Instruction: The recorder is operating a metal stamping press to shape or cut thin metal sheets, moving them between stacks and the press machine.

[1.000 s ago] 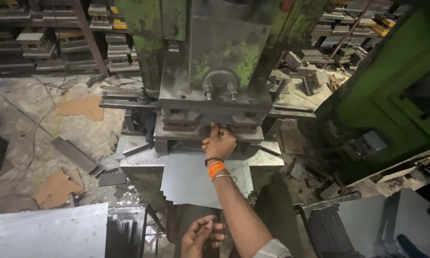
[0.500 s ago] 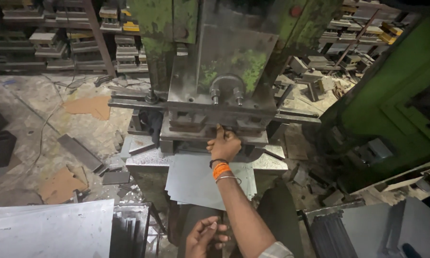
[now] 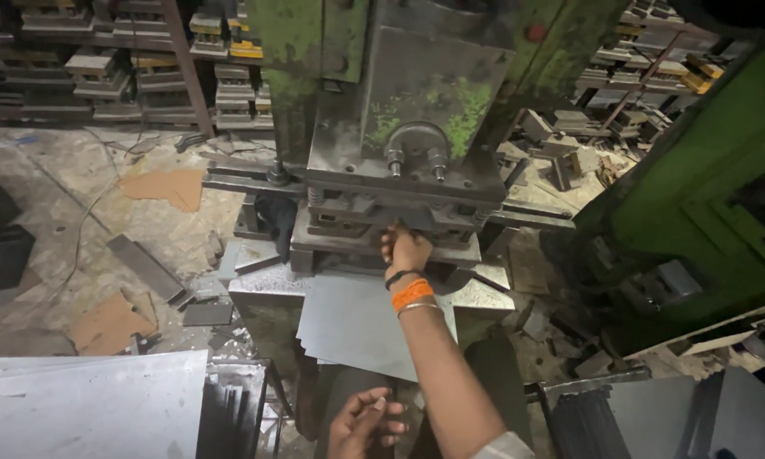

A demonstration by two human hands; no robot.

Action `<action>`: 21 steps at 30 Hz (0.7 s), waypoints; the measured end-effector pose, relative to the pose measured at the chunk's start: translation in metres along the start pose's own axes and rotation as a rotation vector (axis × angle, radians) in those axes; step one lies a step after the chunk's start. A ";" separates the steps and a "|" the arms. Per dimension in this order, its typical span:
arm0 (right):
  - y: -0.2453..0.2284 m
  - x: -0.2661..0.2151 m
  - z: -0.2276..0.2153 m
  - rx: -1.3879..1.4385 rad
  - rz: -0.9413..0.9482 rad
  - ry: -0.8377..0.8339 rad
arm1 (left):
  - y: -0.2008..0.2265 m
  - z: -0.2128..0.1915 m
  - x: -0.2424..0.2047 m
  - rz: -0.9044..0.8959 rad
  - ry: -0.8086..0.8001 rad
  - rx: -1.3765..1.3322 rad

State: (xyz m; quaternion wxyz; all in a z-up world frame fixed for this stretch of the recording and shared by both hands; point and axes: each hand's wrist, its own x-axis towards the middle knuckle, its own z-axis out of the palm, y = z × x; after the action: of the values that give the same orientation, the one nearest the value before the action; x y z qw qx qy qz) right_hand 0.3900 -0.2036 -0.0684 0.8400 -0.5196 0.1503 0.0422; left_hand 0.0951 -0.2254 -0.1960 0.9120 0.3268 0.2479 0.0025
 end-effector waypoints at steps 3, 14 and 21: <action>0.007 -0.018 -0.014 0.011 -0.046 0.010 | -0.001 -0.004 0.001 -0.005 -0.013 0.010; -0.003 -0.134 -0.133 0.095 0.037 -0.302 | 0.011 0.012 -0.013 -0.033 0.041 -0.009; -0.032 -0.180 -0.209 0.131 0.007 -0.250 | 0.006 0.022 -0.023 -0.064 0.075 0.010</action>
State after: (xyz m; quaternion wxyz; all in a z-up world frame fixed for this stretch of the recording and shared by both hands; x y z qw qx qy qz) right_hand 0.1828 -0.3878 -0.0739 0.8842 -0.4537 0.0490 0.0997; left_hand 0.0856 -0.2379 -0.1675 0.9001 0.3227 0.2922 -0.0156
